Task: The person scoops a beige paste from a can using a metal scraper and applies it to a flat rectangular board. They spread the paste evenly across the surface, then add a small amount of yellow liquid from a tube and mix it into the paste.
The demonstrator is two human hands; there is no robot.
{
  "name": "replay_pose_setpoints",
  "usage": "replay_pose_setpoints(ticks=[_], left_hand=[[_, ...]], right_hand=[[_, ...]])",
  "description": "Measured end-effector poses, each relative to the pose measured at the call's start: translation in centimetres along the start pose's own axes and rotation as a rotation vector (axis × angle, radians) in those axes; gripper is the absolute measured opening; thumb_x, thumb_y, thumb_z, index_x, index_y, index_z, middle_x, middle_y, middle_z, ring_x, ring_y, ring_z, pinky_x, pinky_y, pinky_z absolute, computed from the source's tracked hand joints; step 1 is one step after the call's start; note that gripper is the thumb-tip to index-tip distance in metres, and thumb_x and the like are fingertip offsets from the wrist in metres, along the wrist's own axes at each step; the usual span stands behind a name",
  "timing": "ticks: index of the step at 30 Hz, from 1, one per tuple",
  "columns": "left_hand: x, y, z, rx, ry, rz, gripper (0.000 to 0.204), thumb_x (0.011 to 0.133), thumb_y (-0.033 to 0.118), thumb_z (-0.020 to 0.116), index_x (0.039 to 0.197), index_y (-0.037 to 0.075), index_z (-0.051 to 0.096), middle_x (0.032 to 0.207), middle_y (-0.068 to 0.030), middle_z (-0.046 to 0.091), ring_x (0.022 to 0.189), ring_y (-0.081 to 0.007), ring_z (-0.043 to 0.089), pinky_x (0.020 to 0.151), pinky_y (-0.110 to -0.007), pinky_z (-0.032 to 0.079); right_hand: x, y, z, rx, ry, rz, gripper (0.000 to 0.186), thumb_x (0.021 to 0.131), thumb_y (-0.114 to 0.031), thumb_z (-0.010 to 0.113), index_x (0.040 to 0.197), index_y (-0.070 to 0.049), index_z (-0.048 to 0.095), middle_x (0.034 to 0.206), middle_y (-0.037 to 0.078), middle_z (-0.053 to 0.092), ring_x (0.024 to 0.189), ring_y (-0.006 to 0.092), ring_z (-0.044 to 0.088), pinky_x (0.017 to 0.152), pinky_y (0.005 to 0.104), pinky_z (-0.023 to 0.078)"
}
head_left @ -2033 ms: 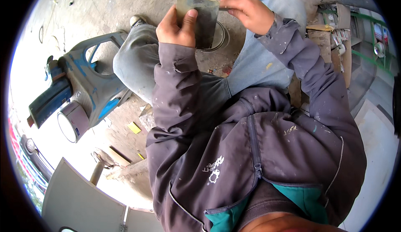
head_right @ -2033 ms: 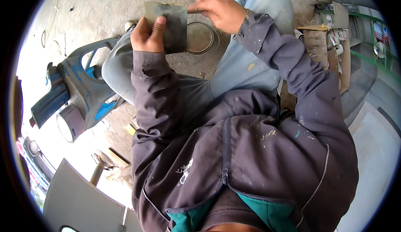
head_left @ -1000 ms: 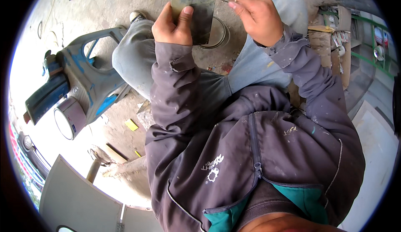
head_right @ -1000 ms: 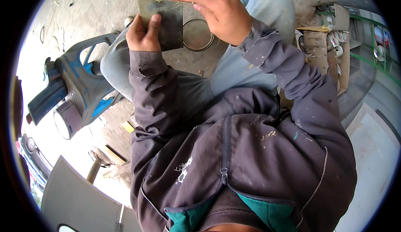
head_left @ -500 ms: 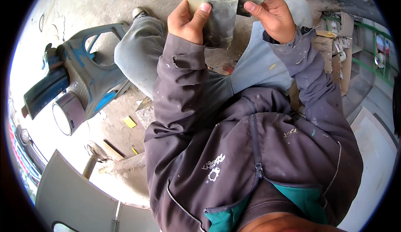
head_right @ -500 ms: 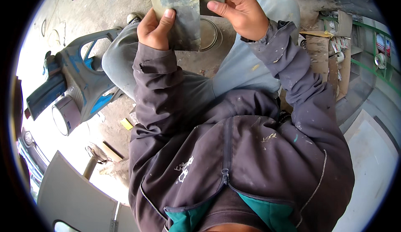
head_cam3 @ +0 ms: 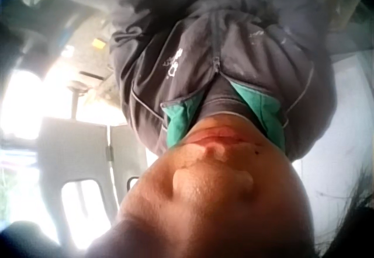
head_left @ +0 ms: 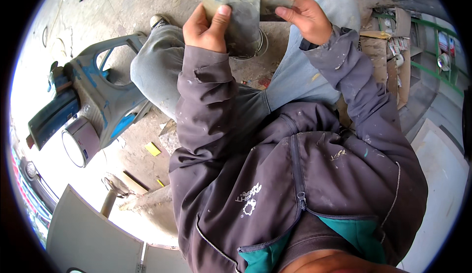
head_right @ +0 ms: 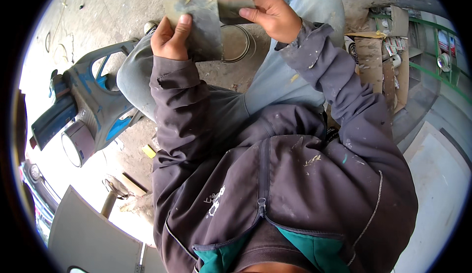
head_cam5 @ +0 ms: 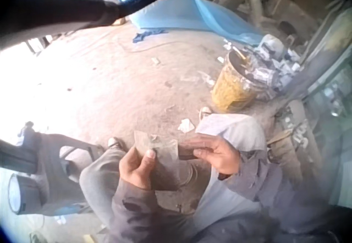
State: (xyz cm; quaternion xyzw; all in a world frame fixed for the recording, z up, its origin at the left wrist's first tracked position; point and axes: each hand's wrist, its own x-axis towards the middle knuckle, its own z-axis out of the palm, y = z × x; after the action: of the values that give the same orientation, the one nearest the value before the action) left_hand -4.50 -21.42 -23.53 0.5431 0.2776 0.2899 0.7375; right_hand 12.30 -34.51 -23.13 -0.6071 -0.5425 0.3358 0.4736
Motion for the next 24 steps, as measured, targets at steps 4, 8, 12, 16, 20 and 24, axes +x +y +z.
replay_pose_setpoints(ticks=[4, 8, 12, 16, 20, 24], left_hand=[[0.6, 0.0, -1.5, -0.116, -0.022, -0.069, 0.026, 0.085, 0.014, 0.056, 0.102, -0.006, 0.055, 0.087, -0.0068, 0.061, 0.076, -0.0124, 0.056, 0.071, -0.024, 0.045], [-0.5, 0.4, -1.5, -0.064, -0.323, -0.181, 0.032, 0.086, 0.018, 0.056, 0.108, -0.006, 0.052, 0.091, -0.0087, 0.061, 0.081, -0.0136, 0.057, 0.074, -0.025, 0.045], [-0.6, -0.2, 0.3, -0.011, -0.471, -0.258, 0.035, 0.086, 0.019, 0.055, 0.109, -0.007, 0.051, 0.092, -0.0094, 0.061, 0.084, -0.0134, 0.056, 0.075, -0.025, 0.044], [-0.8, 0.0, 0.2, -0.01, -0.448, -0.251, 0.033, 0.086, 0.019, 0.055, 0.107, -0.006, 0.052, 0.093, -0.0078, 0.06, 0.084, -0.0131, 0.055, 0.076, -0.025, 0.042], [-0.6, 0.1, -0.5, -0.013, -0.379, -0.2, 0.033, 0.086, 0.019, 0.056, 0.107, -0.007, 0.052, 0.092, -0.0088, 0.061, 0.083, -0.0126, 0.056, 0.073, -0.025, 0.044], [-0.6, -0.3, -0.8, 0.028, -0.337, -0.174, 0.031, 0.086, 0.017, 0.056, 0.105, -0.008, 0.053, 0.093, -0.0089, 0.061, 0.085, -0.0129, 0.056, 0.075, -0.025, 0.044]], right_hand=[[-0.3, 2.2, -1.2, 0.072, 0.081, 0.136, 0.027, 0.089, -0.01, 0.047, 0.115, -0.006, 0.05, 0.095, 0.004, 0.059, 0.088, 0.01, 0.055, 0.075, 0.0229, 0.044], [0.1, 1.0, -1.8, 0.959, -0.186, 0.26, 0.038, 0.088, -0.026, 0.05, 0.116, -0.004, 0.037, 0.083, 0.005, 0.054, 0.057, 0.007, 0.049, 0.049, 0.0189, 0.037], [0.1, 0.2, -0.4, 1.081, -0.49, 0.248, 0.044, 0.086, -0.034, 0.052, 0.111, -0.004, 0.031, 0.075, 0.003, 0.048, 0.044, 0.0051, 0.04, 0.041, 0.0187, 0.029], [-0.2, -1.1, 0.2, 1.022, -0.384, 0.451, 0.035, 0.088, -0.032, 0.049, 0.106, -0.004, 0.038, 0.072, 0.001, 0.046, 0.045, 0.0039, 0.037, 0.042, 0.019, 0.028], [-0.1, 2.3, 0.4, 0.756, -0.211, 0.602, 0.031, 0.089, -0.032, 0.046, 0.095, -0.002, 0.044, 0.063, 0.001, 0.04, 0.045, 0.0043, 0.031, 0.041, 0.0182, 0.027], [0.6, 2.8, -0.6, 1.356, -0.372, 0.45, 0.03, 0.09, -0.028, 0.043, 0.097, 0.001, 0.045, 0.069, 0.007, 0.045, 0.05, 0.0069, 0.036, 0.041, 0.0178, 0.027]])
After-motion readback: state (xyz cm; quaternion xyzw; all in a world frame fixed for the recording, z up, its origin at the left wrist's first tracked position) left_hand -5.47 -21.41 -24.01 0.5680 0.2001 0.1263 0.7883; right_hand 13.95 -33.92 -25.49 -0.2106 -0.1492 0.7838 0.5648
